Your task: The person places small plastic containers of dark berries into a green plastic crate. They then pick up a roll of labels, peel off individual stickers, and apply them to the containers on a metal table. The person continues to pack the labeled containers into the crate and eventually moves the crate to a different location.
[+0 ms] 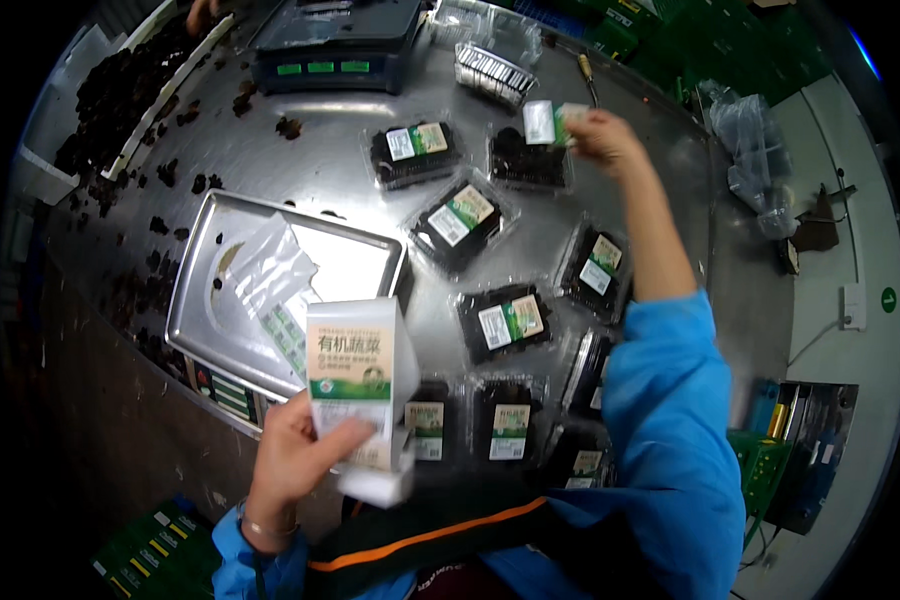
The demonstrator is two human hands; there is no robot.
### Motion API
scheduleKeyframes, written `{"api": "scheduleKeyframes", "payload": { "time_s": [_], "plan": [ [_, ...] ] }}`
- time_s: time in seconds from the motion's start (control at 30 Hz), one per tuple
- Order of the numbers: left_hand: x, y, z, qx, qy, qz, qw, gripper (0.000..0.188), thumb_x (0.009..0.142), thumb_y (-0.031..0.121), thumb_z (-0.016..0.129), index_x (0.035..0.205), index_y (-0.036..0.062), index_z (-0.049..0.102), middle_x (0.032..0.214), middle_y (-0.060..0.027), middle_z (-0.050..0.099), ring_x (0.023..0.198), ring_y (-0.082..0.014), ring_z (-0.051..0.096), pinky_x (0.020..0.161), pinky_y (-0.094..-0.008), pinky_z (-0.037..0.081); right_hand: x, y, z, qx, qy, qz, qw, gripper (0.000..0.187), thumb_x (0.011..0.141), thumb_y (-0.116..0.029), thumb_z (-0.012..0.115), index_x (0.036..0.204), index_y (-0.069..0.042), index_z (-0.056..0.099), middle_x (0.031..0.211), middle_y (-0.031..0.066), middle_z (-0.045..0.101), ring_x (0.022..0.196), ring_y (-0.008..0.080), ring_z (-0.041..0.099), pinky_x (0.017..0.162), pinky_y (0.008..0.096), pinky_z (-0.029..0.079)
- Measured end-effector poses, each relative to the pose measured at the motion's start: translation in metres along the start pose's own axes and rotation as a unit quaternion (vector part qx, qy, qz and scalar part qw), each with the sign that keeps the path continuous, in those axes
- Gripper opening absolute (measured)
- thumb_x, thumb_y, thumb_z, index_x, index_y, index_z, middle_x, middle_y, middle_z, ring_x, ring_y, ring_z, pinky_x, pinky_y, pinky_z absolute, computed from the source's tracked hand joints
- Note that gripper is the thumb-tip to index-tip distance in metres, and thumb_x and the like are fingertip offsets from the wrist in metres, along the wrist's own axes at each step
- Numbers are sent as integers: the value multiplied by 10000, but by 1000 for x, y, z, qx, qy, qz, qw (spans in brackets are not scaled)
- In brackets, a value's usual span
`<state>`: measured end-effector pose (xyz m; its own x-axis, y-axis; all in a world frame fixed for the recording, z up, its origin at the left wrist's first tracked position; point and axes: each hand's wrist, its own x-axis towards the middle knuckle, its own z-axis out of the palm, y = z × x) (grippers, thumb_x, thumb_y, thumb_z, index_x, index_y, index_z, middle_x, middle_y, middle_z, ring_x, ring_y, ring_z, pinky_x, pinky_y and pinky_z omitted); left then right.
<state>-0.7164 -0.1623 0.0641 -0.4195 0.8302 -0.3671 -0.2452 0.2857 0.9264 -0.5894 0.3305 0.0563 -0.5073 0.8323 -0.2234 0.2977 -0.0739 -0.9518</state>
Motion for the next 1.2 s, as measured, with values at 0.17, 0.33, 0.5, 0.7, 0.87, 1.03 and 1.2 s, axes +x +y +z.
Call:
{"api": "scheduleKeyframes", "payload": {
  "time_s": [0.17,0.33,0.5,0.7,0.87,1.03,1.2],
  "plan": [
    [-26,33,16,-148,132,79,977,873,648,-13,731,1352,2,213,1116,-181,562,937,-210,597,785,-286,485,102,129,54,-378,149,-18,914,775,552,-186,809,1205,-31,422,1114,196,500,1001,308,495,849,457,423],
    [-28,15,-9,87,-19,82,993,500,736,-23,590,1218,-41,456,1155,-167,536,1022,-202,536,822,-270,451,116,40,94,-473,235,-173,831,1038,595,-300,785,1378,-58,147,1316,144,326,1209,313,330,940,432,356],
    [-36,1,-3,9,27,62,998,452,807,-55,541,1246,-24,437,968,-101,608,748,-105,565,625,-192,442,135,32,114,-636,147,-192,733,659,647,-237,718,1203,-55,416,1132,105,487,1073,279,457,862,390,388],
    [-49,-14,-9,162,-65,174,969,386,835,14,572,1207,-1,470,928,-52,598,746,-137,563,703,-248,460,-13,19,49,-500,170,-465,711,517,611,-111,663,1098,-64,495,1011,126,526,954,329,481,825,423,378],
    [-65,-14,19,173,77,70,979,117,717,41,695,670,-13,602,529,-23,562,487,-33,483,449,-201,390,-213,124,12,-503,133,-423,742,544,606,-13,610,1135,-117,539,1114,101,507,1033,305,467,889,421,345],
    [-63,-7,49,3,-12,69,998,158,836,18,562,974,-37,613,859,-75,637,756,-74,571,645,-201,454,-295,115,35,-541,20,-286,790,573,620,42,521,1178,-89,520,1259,120,452,1194,328,376,1005,414,262],
    [-64,-11,70,217,-55,145,964,142,847,123,590,853,-10,641,666,-44,617,597,-47,549,510,-210,428,-376,13,104,-141,-313,-178,922,255,752,-175,679,966,-49,621,971,87,614,933,187,572,833,299,441]
  ]
}}
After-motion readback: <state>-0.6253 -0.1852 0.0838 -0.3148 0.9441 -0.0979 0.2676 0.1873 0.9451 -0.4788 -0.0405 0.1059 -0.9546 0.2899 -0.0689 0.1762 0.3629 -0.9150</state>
